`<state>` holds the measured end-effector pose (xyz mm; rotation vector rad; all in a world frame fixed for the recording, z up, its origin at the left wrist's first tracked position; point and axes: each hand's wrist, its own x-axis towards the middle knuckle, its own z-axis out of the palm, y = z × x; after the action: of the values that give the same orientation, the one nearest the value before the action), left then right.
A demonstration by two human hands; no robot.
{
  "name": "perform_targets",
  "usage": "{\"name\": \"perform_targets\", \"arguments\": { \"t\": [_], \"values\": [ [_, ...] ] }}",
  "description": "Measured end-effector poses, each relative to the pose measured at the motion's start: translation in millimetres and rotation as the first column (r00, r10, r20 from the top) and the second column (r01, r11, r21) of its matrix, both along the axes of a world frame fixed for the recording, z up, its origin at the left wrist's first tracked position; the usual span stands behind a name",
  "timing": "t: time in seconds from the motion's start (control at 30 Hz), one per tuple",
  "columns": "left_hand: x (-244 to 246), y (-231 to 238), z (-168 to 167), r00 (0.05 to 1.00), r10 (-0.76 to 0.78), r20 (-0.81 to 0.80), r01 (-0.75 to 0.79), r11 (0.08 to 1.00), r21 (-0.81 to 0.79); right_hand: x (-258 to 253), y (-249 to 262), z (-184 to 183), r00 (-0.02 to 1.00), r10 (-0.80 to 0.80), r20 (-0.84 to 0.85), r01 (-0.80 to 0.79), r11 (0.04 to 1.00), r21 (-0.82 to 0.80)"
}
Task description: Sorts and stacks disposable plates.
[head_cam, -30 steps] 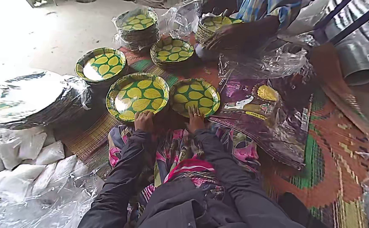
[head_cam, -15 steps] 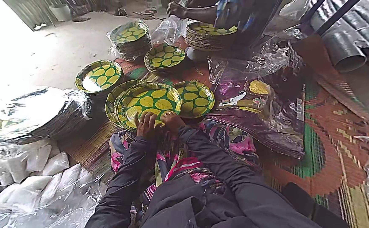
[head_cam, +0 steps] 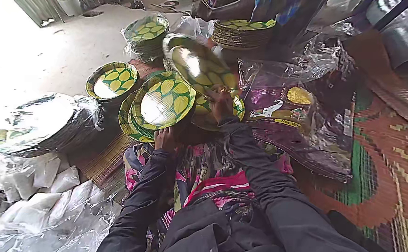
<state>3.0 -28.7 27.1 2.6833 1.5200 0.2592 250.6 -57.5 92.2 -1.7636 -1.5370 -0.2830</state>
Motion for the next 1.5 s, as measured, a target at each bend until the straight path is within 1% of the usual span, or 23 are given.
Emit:
{"name": "perform_targets", "arguments": {
  "t": [0.07,0.13,0.17,0.23,0.3,0.4,0.43,0.47,0.5,0.57,0.63,0.73,0.83,0.9,0.97,1.07,1.13,1.2,1.27,1.33,1.4,1.47,1.5],
  "values": [
    [-1,0,-1,0.994,0.047,-0.095,-0.052,0.997,-0.05,9,0,-26,0.986,-0.163,0.027,0.165,0.972,-0.17],
    [-3,2,-4,0.988,0.081,-0.131,-0.088,0.995,-0.047,19,-2,-61,0.971,-0.221,0.094,0.24,0.898,-0.369],
    [-3,4,-8,0.982,0.108,-0.153,-0.115,0.993,-0.039,22,-6,-80,0.976,-0.193,0.103,0.219,0.854,-0.471],
    [0,5,-5,0.966,0.18,-0.185,-0.198,0.976,-0.087,24,-17,-110,0.994,-0.098,0.05,0.104,0.685,-0.721],
    [1,7,-5,0.954,0.227,-0.195,-0.249,0.964,-0.096,23,-27,-130,0.998,-0.04,0.038,0.055,0.592,-0.804],
    [0,4,-7,0.958,0.195,-0.21,-0.223,0.967,-0.121,22,-29,-124,1.0,-0.029,0.002,0.017,0.506,-0.862],
    [-2,4,-6,0.964,0.163,-0.208,-0.193,0.972,-0.132,18,-28,-115,0.998,-0.053,-0.025,0.006,0.519,-0.855],
    [-3,5,-3,0.971,0.137,-0.195,-0.166,0.977,-0.138,14,-24,-103,0.996,-0.072,-0.046,0.006,0.596,-0.803],
    [-4,5,-1,0.982,0.105,-0.158,-0.128,0.982,-0.138,5,-20,-92,0.996,-0.071,-0.051,0.015,0.715,-0.699],
    [-5,4,0,0.998,0.024,-0.062,-0.032,0.99,-0.136,-19,-10,-69,0.999,0.035,0.026,-0.018,0.876,-0.482],
    [-5,3,-2,0.999,-0.048,-0.019,0.045,0.99,-0.136,-45,5,-53,0.97,0.205,0.134,-0.144,0.92,-0.364],
    [-4,1,4,0.997,-0.073,-0.016,0.069,0.98,-0.189,-75,34,-36,0.908,0.37,0.199,-0.272,0.878,-0.393],
    [-5,0,7,0.997,-0.06,-0.046,0.046,0.964,-0.263,-89,57,-29,0.874,0.448,0.189,-0.255,0.752,-0.607],
    [-3,3,11,0.992,-0.074,-0.105,0.032,0.937,-0.348,-90,66,-38,0.856,0.481,0.19,-0.242,0.697,-0.675],
    [-2,3,12,0.988,-0.085,-0.128,0.028,0.919,-0.394,-87,70,-53,0.824,0.508,0.249,-0.255,0.726,-0.638],
    [-6,2,9,0.994,-0.073,-0.086,0.036,0.929,-0.367,-88,57,-47,0.893,0.369,0.256,-0.228,0.863,-0.45],
    [-9,3,0,0.999,-0.021,-0.048,0.004,0.943,-0.334,-80,46,-33,0.973,0.156,0.169,-0.1,0.949,-0.299],
    [-10,5,-8,0.994,0.085,-0.067,-0.102,0.941,-0.323,-61,33,-21,0.995,-0.061,0.077,0.079,0.963,-0.259],
    [-9,8,-8,0.977,0.18,-0.114,-0.208,0.921,-0.329,-34,22,-33,0.981,-0.187,0.059,0.195,0.953,-0.232],
    [-8,7,-5,0.967,0.223,-0.125,-0.252,0.916,-0.311,-8,3,-57,0.981,-0.181,0.073,0.196,0.904,-0.38],
    [-7,6,-7,0.97,0.226,-0.091,-0.242,0.929,-0.28,8,-15,-84,0.991,-0.09,0.094,0.129,0.797,-0.59],
    [-9,8,-9,0.98,0.191,-0.055,-0.199,0.948,-0.249,11,-29,-103,1.0,-0.009,0.018,0.02,0.63,-0.777],
    [-10,8,-9,0.986,0.162,-0.029,-0.165,0.961,-0.222,9,-34,-108,1.0,-0.002,-0.011,-0.008,0.577,-0.817]
  ]
}}
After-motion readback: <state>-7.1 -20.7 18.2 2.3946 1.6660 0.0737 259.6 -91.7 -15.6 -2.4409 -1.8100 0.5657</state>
